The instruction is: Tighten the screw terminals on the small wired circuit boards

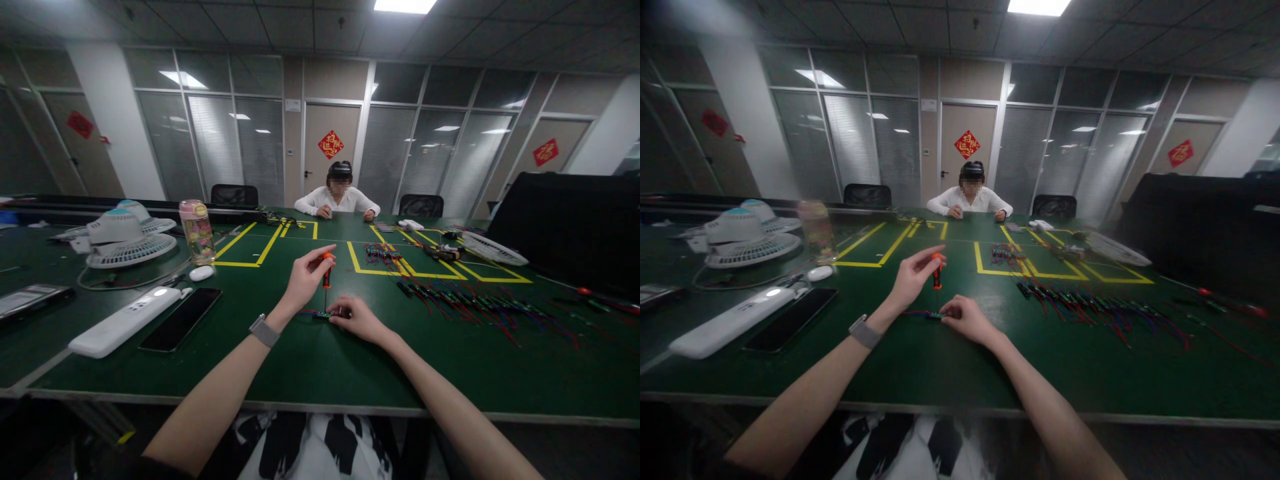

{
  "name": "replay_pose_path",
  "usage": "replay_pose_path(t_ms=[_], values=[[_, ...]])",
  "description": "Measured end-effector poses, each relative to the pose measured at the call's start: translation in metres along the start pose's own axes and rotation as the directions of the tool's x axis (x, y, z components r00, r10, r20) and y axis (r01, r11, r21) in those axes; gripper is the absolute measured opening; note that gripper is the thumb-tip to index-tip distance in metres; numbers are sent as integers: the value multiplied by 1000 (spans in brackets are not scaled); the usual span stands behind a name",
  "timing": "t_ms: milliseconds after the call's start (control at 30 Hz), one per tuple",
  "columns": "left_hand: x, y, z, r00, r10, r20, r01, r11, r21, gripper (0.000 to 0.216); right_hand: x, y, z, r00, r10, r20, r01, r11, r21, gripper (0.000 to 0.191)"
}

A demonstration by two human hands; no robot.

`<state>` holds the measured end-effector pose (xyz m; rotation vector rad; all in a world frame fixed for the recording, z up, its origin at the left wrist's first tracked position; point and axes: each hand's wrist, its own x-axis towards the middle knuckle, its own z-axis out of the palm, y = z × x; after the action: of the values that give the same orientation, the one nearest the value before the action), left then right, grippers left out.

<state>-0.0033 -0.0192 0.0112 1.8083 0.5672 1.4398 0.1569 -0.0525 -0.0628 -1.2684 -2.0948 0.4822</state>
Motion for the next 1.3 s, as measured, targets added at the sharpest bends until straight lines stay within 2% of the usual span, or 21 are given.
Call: replay_pose_path(t_ms=[133,300,367,500,567,667,733,900,1100,1233,1300], values=[[-1,0,1,995,85,-57,-76,985,152,28,0,2,1,1000,6,-1,-6,1000,-2,16],[1,2,-1,1000,-7,26,7,1000,-15,34,0,1,0,1000,7,1,-7,1000,21,14],[1,2,-1,1000,-22,11,22,999,-30,34,0,1,0,1000,3,-2,-3,1000,18,14],[0,-1,-1,995,57,-79,-47,991,123,29,0,1,0,1000,1,1,-1,1000,11,15],[0,-2,-1,997,60,-56,-53,992,113,29,0,1,0,1000,-4,3,4,1000,9,15],[1,-1,-1,999,-14,46,15,1000,-22,35,-1,0,-1,1000,0,6,0,1000,10,15],[1,0,0,998,-32,50,35,998,-45,36,-1,0,-1,1000,4,6,-4,1000,12,15],[0,-2,-1,995,74,-69,-62,986,157,31,-1,1,0,1000,2,5,-2,1000,4,15],[2,-1,-1,998,-52,37,54,997,-58,35,-1,0,-1,1000,-4,4,4,1000,-4,15],[1,-2,-1,999,7,-44,-4,998,67,32,-1,-1,-1,1000,3,3,-3,1000,5,15],[1,-3,-1,998,32,-49,-27,994,111,31,-1,1,2,1000,11,6,-11,1000,5,15]])
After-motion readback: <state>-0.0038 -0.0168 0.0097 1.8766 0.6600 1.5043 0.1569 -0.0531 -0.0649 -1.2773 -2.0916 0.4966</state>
